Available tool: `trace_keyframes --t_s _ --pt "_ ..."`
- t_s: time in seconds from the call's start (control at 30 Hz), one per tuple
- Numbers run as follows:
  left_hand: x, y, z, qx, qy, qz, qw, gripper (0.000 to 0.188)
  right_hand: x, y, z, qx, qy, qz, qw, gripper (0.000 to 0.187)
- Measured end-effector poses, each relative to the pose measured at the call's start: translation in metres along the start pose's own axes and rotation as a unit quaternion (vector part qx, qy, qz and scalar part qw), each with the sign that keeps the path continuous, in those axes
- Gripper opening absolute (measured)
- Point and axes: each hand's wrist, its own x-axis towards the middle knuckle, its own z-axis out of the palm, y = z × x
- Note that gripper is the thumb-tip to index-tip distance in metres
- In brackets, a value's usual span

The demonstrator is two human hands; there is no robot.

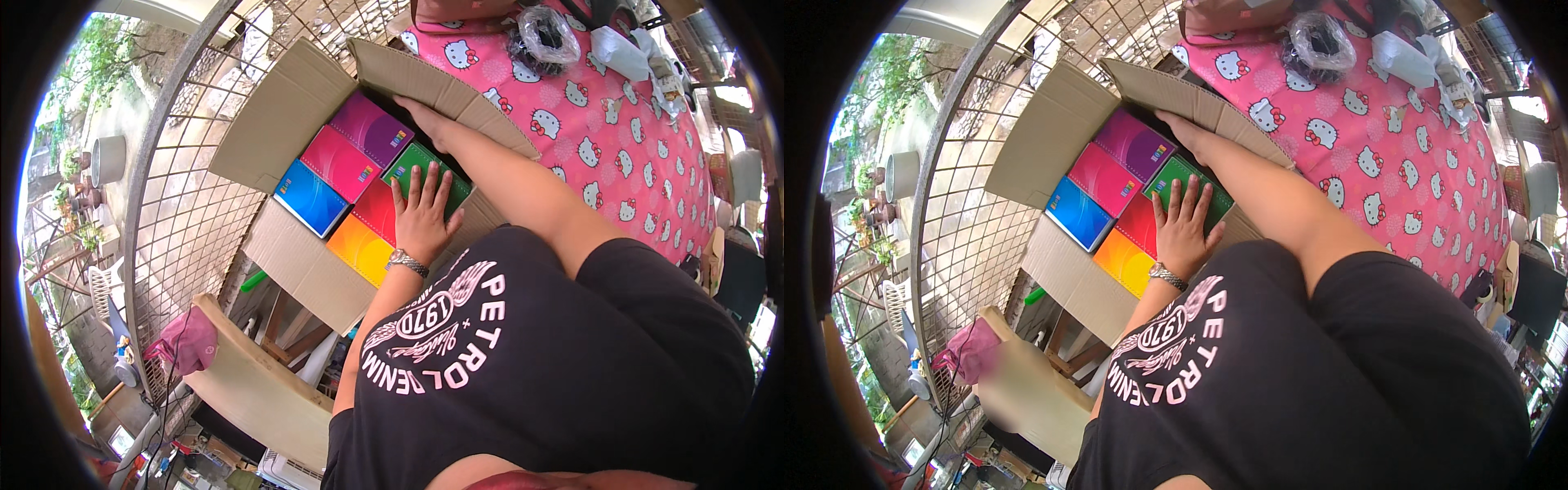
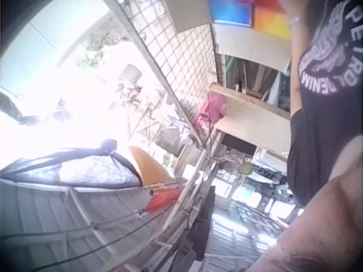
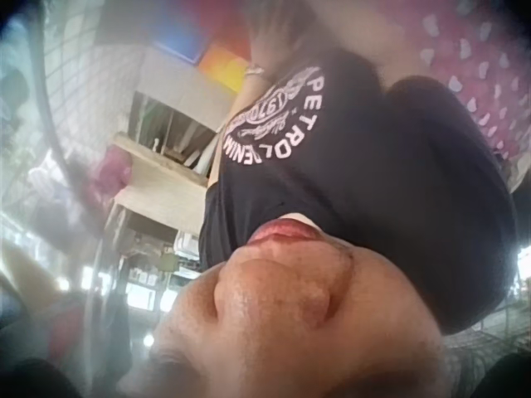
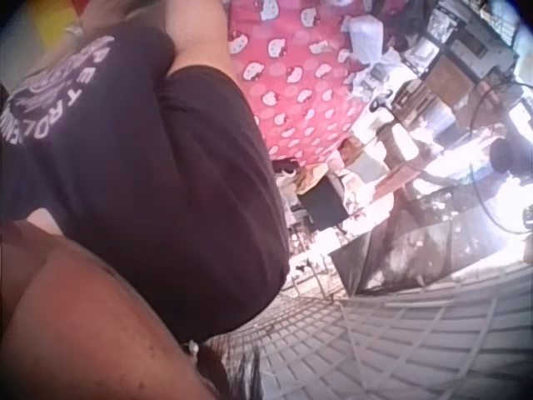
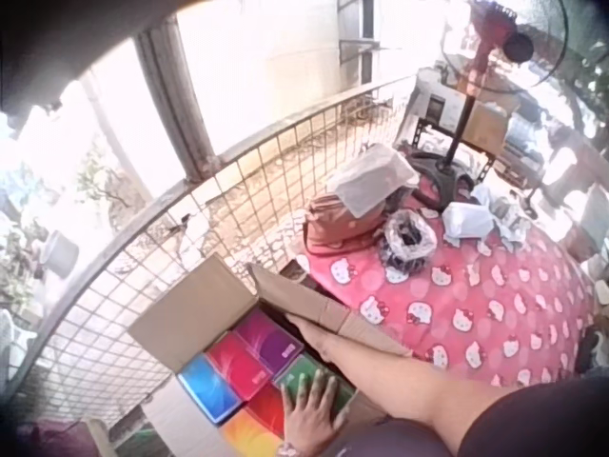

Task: The person opens a cardboard box using a small blue tool and removes colorful spiral notebooks. They then use blue pliers to crimp the wire ends of the notebook spirals while using a stone weight to hold the notebooks in place on a table.

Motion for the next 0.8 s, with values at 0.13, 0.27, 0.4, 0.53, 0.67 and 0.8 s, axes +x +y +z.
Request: trace_keyframes --t_s 0.13,0.27,0.4,0.53,0.67,0.8 --pt "0.008 -0.001 -0.004 -0.025 -0.006 0.026 0.999 0.069 0.066 0.013 -0.016 -0.025 -0.156 0.030 0.987 0.073" --pt "0.020 -0.037 -0.032 -0.316 0.026 -0.070 0.946 0.066 0.062 0.009 -0.002 -0.013 -0.170 -0.048 0.984 0.079" --pt "0.027 -0.083 -0.028 -0.013 0.081 -0.168 0.982 0.069 0.045 -0.003 0.013 -0.087 -0.243 0.047 0.965 0.073" --pt "0.026 -0.086 -0.017 0.093 0.062 -0.188 0.976 0.074 0.032 -0.016 0.021 -0.196 -0.184 0.038 0.963 0.058" --pt "0.032 -0.087 -0.016 0.085 0.063 -0.179 0.978 0.074 0.038 -0.025 0.019 -0.256 -0.167 0.034 0.952 0.066" --pt "0.029 -0.087 -0.017 0.080 0.056 -0.187 0.978 0.074 0.029 -0.034 0.025 -0.357 -0.153 0.010 0.921 0.081"
